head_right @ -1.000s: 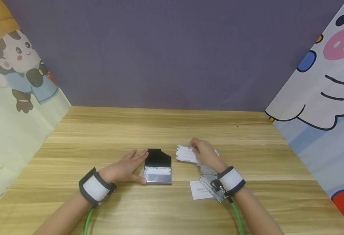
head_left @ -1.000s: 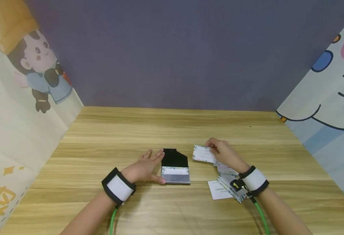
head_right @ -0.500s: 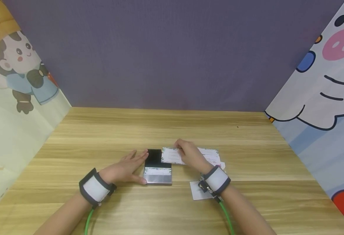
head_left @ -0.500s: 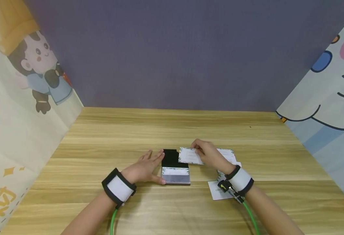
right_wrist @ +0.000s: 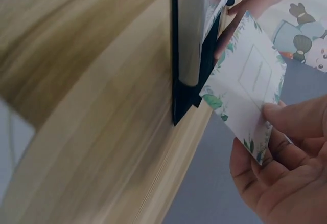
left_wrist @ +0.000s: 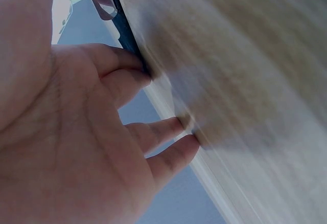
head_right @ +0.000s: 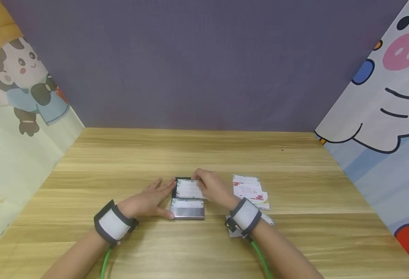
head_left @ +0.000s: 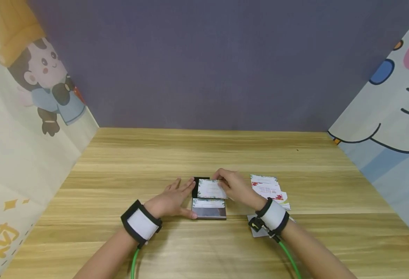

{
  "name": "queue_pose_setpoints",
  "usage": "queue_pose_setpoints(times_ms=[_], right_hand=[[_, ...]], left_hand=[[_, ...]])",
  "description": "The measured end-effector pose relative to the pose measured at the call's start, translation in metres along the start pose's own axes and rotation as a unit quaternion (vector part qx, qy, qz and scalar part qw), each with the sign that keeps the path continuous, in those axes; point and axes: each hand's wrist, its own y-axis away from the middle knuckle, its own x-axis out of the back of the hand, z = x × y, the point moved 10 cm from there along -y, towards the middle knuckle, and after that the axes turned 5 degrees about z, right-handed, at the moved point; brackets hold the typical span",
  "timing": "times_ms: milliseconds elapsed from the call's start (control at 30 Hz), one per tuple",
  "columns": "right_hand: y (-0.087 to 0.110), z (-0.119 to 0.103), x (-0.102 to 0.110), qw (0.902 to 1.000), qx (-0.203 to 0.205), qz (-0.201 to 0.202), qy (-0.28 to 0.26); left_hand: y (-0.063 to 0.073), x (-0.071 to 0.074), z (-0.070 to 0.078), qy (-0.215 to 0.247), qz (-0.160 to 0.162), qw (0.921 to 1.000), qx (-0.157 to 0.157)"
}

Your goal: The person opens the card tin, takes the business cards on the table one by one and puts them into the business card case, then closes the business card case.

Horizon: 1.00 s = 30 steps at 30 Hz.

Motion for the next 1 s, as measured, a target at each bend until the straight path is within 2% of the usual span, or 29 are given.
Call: queue_pose_setpoints(times_ms=[300, 733, 1000], right_hand=[[-0.001, -0.002, -0.012, 0.9996, -0.007, -0.019, -0.020], [-0.001, -0.004, -0.018, 0.9992, -0.015, -0.021, -0.031], [0.003, 0.002, -0.028, 0.9978, -0.031, -0.055, -0.019]], left_hand=[[-0.001, -0.002, -0.001, -0.003, -0.001, 1.0000, -0.001], [0.000, 0.000, 0.000, -0.006, -0.004, 1.0000, 0.000], [0.000, 0.000, 0.001, -0.001, -0.004, 1.0000, -0.003]])
